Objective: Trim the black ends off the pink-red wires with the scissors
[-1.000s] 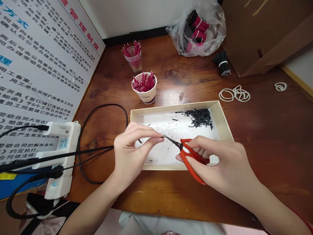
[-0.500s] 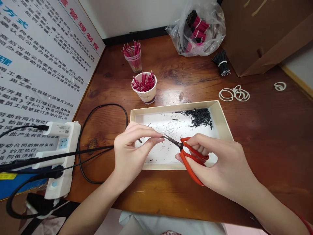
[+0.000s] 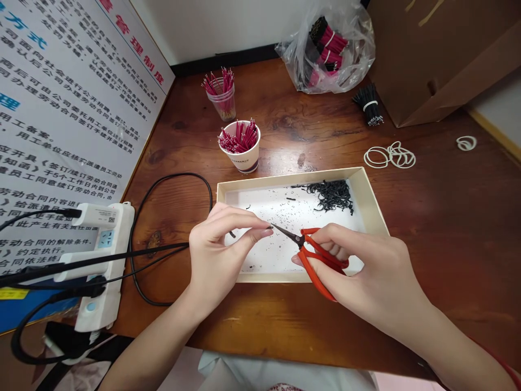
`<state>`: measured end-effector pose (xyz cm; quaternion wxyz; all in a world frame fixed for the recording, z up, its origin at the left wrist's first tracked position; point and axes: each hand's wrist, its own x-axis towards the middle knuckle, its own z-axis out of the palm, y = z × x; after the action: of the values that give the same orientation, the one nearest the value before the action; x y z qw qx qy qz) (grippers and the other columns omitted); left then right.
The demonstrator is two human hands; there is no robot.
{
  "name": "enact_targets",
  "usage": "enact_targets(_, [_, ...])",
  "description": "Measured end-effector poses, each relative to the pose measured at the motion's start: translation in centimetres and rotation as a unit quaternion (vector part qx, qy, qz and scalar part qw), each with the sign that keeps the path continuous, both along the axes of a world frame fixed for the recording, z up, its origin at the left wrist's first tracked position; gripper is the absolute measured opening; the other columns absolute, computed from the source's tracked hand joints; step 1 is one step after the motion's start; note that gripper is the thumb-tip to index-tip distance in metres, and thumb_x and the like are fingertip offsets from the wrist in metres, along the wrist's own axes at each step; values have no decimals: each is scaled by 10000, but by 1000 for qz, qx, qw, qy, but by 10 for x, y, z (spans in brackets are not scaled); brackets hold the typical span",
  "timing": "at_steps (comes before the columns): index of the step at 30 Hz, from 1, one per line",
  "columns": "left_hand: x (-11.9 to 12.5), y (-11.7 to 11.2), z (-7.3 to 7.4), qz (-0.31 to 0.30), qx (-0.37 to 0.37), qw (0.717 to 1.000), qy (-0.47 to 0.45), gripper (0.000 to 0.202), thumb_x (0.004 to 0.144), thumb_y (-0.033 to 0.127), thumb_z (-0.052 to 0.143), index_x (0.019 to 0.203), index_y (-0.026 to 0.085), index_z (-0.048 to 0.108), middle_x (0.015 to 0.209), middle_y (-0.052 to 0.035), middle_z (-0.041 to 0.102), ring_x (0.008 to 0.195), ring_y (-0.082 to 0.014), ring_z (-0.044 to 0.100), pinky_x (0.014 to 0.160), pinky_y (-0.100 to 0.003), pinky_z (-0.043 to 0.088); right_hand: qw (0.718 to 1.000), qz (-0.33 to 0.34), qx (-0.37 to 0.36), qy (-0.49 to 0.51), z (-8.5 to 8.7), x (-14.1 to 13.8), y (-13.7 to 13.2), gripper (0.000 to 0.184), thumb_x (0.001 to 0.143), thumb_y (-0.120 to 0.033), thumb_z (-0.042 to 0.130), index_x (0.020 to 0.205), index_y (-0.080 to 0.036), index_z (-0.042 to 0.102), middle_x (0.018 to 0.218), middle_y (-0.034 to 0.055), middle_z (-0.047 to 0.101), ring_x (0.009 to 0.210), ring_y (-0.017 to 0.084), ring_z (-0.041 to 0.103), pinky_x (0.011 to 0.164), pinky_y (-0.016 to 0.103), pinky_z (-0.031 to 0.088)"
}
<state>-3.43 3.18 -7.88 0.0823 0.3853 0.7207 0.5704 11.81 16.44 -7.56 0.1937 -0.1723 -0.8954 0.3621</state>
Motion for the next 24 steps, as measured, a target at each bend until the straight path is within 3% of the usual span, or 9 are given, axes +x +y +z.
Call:
enact_targets(5, [0,-1,-1,-2,-3,1000,2,192,742,58,804,754,246,769,722,35,751,727,-143,638,707,-301,486,999,-25,-17,15,1,-4,1,183,837,-190,658,749,-222,500,542,-71,467,472,79,381,445,214,366])
enact_targets(24, [0,0,0,-3,0,1000,19,203,724,42,814,750,239,778,723,28,758,715,-143,642,700,-298,487,1000,2,-19,5,2,-3,-2,204,849,-202,666,740,-225,495,541,-77,460,483,76,362,445,207,345])
